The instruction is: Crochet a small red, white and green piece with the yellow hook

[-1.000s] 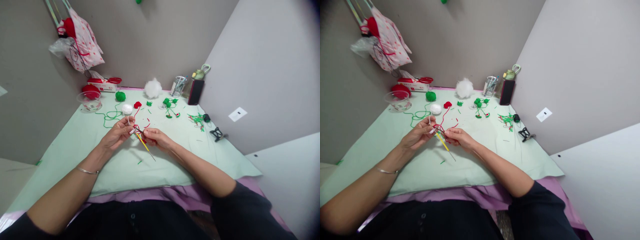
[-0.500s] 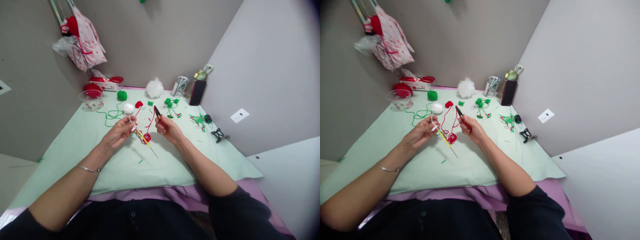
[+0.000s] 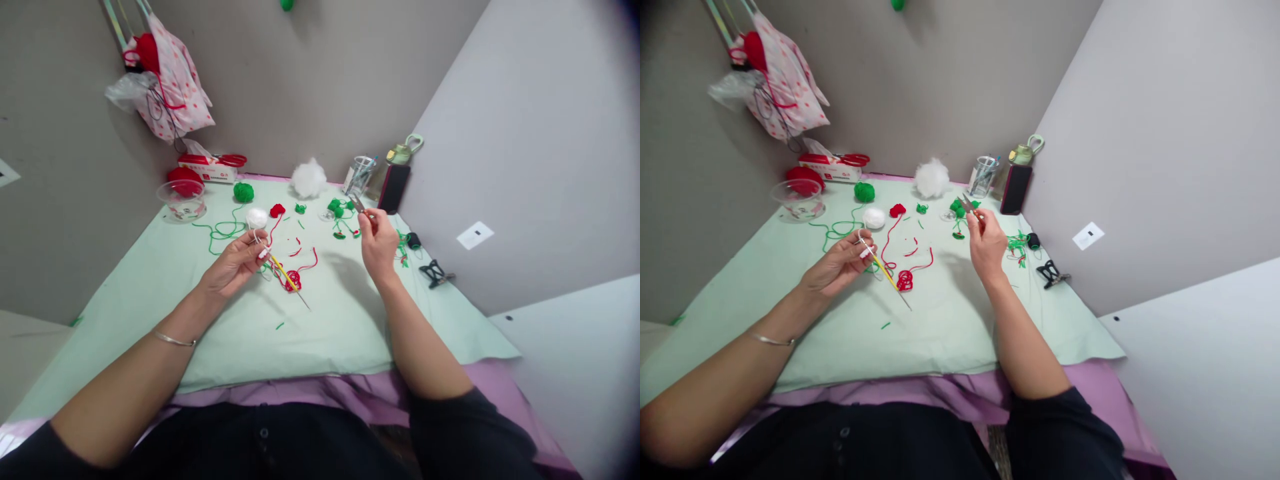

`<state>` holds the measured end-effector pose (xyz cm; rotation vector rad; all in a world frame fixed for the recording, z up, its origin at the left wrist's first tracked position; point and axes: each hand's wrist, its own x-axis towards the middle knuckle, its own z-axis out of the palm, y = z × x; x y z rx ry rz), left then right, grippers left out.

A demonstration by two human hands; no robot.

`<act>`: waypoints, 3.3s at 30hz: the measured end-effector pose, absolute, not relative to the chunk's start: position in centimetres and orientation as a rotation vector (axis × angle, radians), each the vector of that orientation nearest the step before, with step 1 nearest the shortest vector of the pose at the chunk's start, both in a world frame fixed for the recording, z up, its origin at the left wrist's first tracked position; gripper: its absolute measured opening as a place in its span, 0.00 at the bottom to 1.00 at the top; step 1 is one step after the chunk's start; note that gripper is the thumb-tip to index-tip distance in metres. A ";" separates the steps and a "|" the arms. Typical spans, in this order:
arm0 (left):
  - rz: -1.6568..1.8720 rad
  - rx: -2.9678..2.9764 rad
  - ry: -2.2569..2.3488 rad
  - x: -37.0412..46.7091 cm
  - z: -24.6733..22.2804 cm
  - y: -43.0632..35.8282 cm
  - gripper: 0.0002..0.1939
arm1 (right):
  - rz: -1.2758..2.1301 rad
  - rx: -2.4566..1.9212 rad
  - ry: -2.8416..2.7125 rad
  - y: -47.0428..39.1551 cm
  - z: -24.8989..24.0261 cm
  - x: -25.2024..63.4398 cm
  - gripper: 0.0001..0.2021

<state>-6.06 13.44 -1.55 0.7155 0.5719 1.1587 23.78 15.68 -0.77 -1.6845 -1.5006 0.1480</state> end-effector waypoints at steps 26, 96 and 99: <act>1.134 0.518 0.654 -4.2 -0.8 12.5 0.11 | 0.355 -0.956 -2.221 11.5 -1.8 17.5 0.27; 0.687 0.439 0.647 -1.5 -3.8 17.5 0.24 | 1.515 -1.184 -0.621 14.3 -2.0 15.1 0.10; 0.661 0.327 0.649 -1.5 -3.9 17.7 0.24 | 1.610 -1.187 -0.470 14.5 -2.4 14.7 0.13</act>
